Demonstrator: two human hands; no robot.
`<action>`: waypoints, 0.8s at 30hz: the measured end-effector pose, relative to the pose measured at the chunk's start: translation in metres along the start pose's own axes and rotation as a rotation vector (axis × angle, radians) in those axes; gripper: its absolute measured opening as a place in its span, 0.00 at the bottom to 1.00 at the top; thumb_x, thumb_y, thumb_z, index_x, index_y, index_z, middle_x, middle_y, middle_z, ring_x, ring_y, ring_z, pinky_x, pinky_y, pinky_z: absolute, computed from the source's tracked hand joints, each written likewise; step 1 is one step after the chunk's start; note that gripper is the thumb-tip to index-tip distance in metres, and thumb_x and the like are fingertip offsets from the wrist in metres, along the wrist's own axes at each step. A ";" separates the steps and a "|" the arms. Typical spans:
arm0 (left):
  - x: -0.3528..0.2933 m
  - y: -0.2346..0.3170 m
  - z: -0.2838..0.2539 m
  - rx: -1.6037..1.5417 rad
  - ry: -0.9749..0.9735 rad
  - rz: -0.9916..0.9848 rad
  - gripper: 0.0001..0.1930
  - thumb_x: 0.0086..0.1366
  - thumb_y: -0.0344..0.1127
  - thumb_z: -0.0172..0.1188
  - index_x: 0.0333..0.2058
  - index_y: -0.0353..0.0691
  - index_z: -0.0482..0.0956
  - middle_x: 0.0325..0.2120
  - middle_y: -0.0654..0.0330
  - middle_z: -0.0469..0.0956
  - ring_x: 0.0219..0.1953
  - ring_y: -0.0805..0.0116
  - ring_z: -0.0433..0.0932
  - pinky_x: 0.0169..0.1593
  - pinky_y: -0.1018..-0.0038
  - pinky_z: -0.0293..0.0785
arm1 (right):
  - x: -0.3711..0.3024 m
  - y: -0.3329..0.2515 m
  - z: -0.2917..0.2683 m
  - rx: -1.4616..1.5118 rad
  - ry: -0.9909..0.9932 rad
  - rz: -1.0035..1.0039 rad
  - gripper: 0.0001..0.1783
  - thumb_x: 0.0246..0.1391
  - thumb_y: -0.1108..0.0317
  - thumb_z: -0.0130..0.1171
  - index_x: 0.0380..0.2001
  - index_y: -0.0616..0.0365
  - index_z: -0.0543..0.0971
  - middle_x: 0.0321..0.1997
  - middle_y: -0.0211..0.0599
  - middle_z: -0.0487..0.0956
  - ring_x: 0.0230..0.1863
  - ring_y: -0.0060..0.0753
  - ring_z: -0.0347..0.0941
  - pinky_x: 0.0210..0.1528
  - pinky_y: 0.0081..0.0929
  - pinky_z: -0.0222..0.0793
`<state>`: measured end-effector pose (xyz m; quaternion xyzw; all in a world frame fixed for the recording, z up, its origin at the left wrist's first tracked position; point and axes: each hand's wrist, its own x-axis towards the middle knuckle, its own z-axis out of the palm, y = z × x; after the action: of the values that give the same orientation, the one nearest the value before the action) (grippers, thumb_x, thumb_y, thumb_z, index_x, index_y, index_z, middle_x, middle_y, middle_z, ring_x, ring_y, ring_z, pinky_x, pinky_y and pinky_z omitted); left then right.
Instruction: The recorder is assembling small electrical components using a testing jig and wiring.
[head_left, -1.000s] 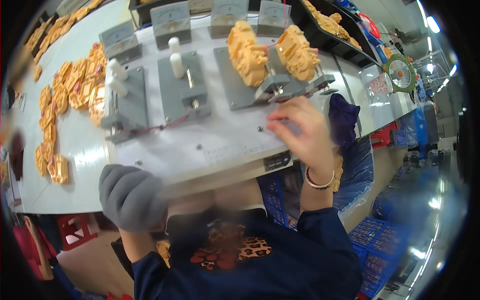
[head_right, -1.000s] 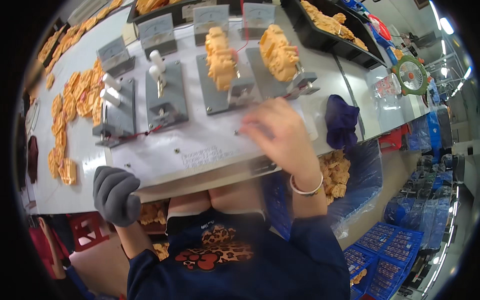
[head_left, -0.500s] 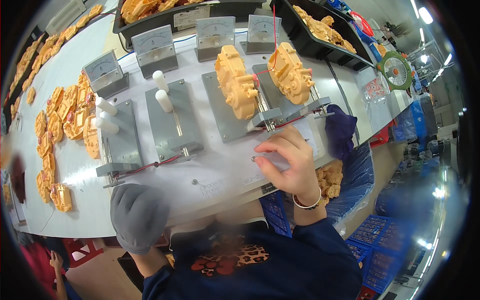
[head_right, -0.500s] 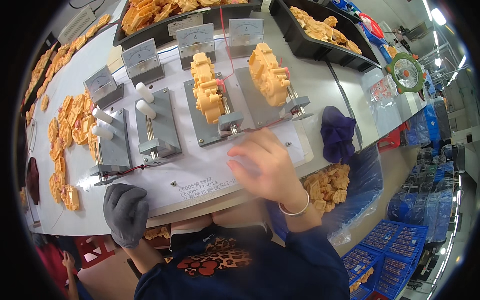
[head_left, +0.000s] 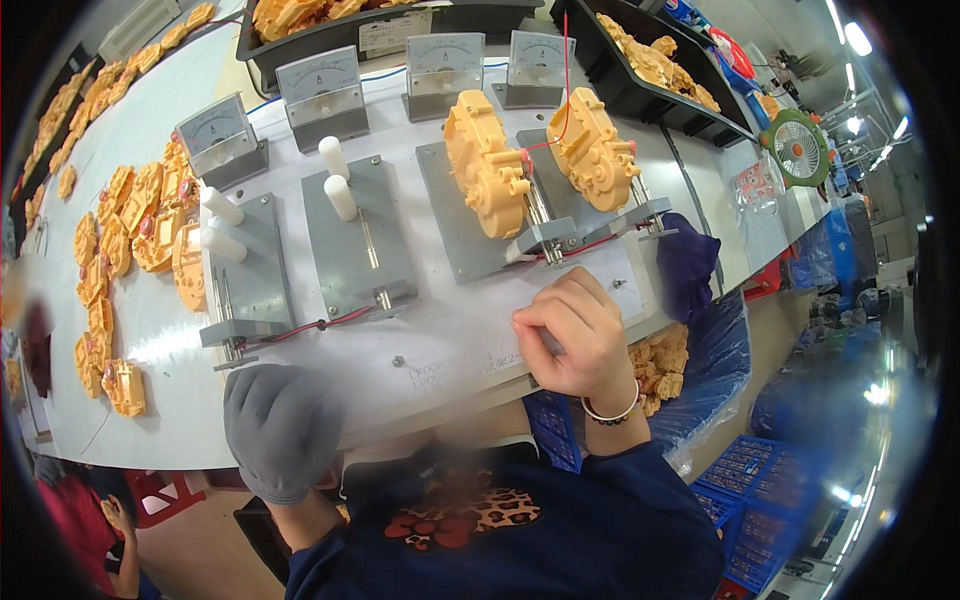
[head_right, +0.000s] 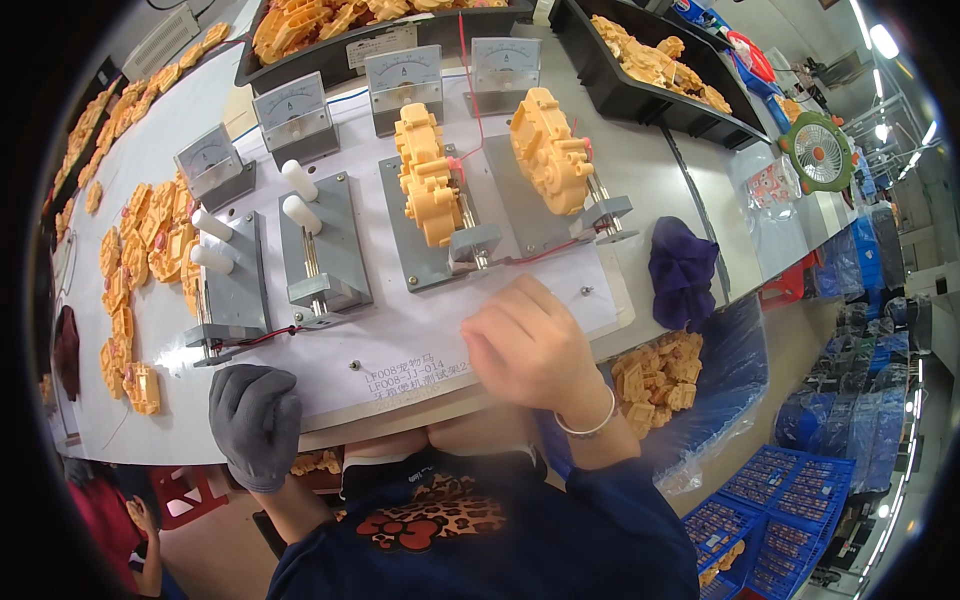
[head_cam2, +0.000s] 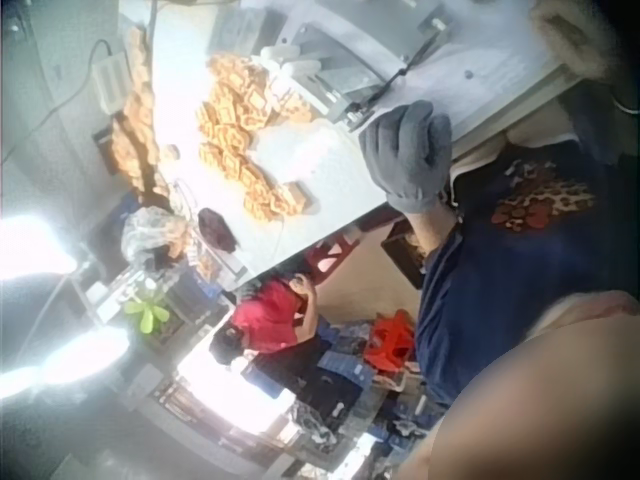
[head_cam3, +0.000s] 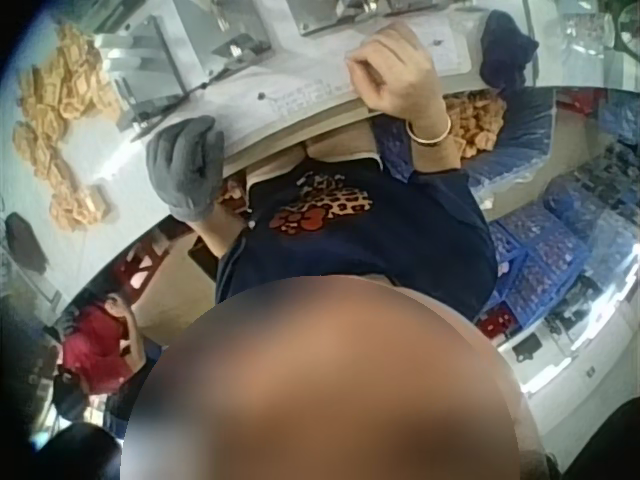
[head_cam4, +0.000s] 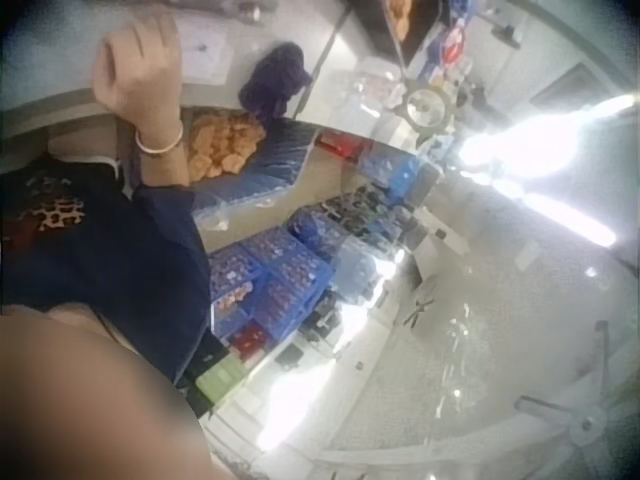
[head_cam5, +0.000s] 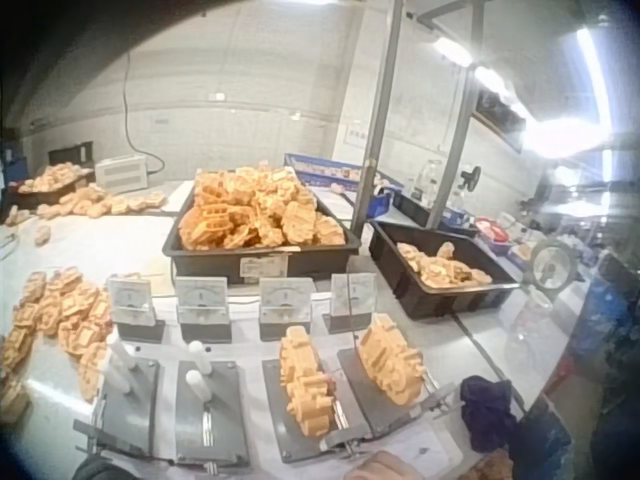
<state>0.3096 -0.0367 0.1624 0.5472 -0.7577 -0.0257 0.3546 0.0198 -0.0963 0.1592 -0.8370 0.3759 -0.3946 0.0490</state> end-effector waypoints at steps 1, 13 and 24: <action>0.000 0.000 0.000 0.001 -0.001 -0.001 0.11 0.42 0.32 0.67 0.28 0.41 0.79 0.28 0.57 0.77 0.31 0.53 0.74 0.37 0.61 0.71 | 0.001 -0.001 -0.001 0.030 -0.006 0.023 0.09 0.34 0.82 0.62 0.23 0.59 0.77 0.23 0.35 0.74 0.25 0.39 0.69 0.27 0.29 0.65; 0.003 0.004 0.000 0.117 0.057 0.099 0.08 0.48 0.28 0.63 0.29 0.37 0.77 0.26 0.55 0.76 0.31 0.55 0.75 0.36 0.64 0.70 | -0.002 0.004 -0.003 0.073 -0.047 0.064 0.14 0.39 0.80 0.65 0.33 0.61 0.76 0.33 0.39 0.76 0.34 0.38 0.71 0.37 0.29 0.67; 0.125 0.070 0.009 0.116 -0.003 0.403 0.21 0.54 0.35 0.65 0.48 0.43 0.75 0.35 0.57 0.79 0.37 0.53 0.75 0.42 0.63 0.71 | -0.006 0.000 0.004 0.458 0.228 0.174 0.23 0.36 0.77 0.59 0.42 0.61 0.74 0.38 0.41 0.74 0.34 0.34 0.71 0.39 0.25 0.69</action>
<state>0.2295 -0.1182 0.2496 0.4040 -0.8527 0.0886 0.3191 0.0206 -0.0930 0.1527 -0.7188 0.3504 -0.5554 0.2283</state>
